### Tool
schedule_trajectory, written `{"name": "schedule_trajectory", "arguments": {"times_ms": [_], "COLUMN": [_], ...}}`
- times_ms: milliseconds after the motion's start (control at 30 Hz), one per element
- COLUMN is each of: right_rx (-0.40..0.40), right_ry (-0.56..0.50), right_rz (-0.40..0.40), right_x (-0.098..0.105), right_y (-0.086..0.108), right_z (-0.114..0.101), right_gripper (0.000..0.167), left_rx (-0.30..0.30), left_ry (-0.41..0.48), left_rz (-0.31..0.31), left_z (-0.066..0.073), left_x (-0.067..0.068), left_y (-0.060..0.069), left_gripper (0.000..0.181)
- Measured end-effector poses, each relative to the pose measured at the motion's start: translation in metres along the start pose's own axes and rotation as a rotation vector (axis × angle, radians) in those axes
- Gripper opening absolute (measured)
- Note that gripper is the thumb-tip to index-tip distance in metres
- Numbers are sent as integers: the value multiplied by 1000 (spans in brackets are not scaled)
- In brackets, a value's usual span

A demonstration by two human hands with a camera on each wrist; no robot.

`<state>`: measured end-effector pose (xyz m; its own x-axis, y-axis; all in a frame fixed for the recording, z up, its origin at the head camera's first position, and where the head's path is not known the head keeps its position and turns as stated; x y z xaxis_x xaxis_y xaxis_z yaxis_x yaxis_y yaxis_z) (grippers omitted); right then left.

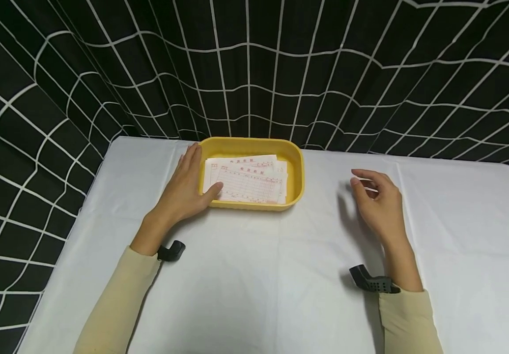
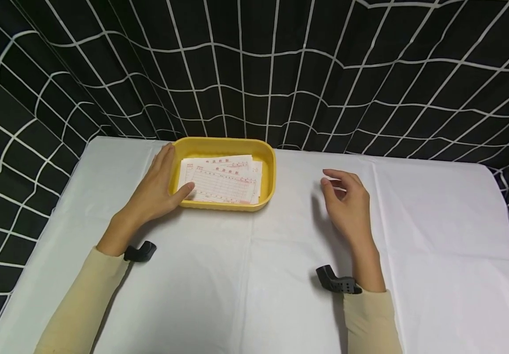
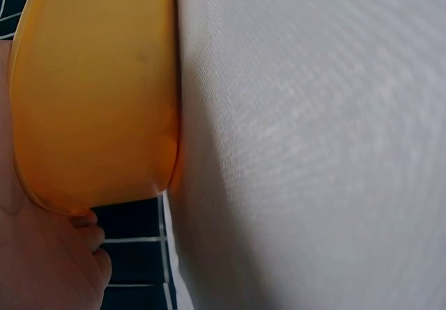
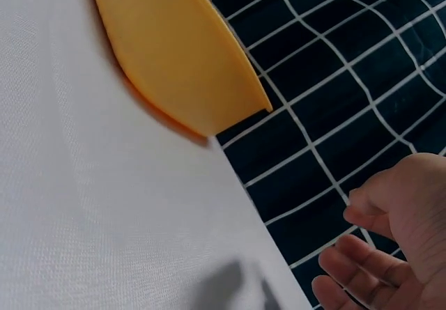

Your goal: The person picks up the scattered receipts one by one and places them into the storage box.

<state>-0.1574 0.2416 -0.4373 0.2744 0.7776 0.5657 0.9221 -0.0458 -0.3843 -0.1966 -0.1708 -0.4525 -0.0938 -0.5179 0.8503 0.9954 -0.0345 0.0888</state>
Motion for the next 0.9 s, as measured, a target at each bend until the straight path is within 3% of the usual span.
{"name": "schedule_trajectory", "arguments": {"times_ms": [533, 900], "right_rx": [-31, 48], "right_ry": [20, 12], "right_rz": [-17, 21], "right_x": [1, 3], "right_y": [5, 1], "right_z": [3, 1], "right_gripper": [31, 31], "left_rx": [15, -7], "left_ry": [2, 3], "left_rz": [-12, 26], "left_z": [-2, -3], "left_x": [1, 4], "left_y": [6, 2], "left_gripper": [103, 99]}}
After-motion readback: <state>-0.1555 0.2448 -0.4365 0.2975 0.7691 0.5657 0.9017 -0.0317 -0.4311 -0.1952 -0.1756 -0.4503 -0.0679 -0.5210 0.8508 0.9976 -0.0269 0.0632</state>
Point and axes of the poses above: each hand's wrist, its own y-axis away from the middle knuckle, its own x-axis out of the back of the hand, z = x × y, the point moved 2 cm from there along -y, towards the middle knuckle, and after that the axes turned 15 degrees about x, right-handed, at the moved point
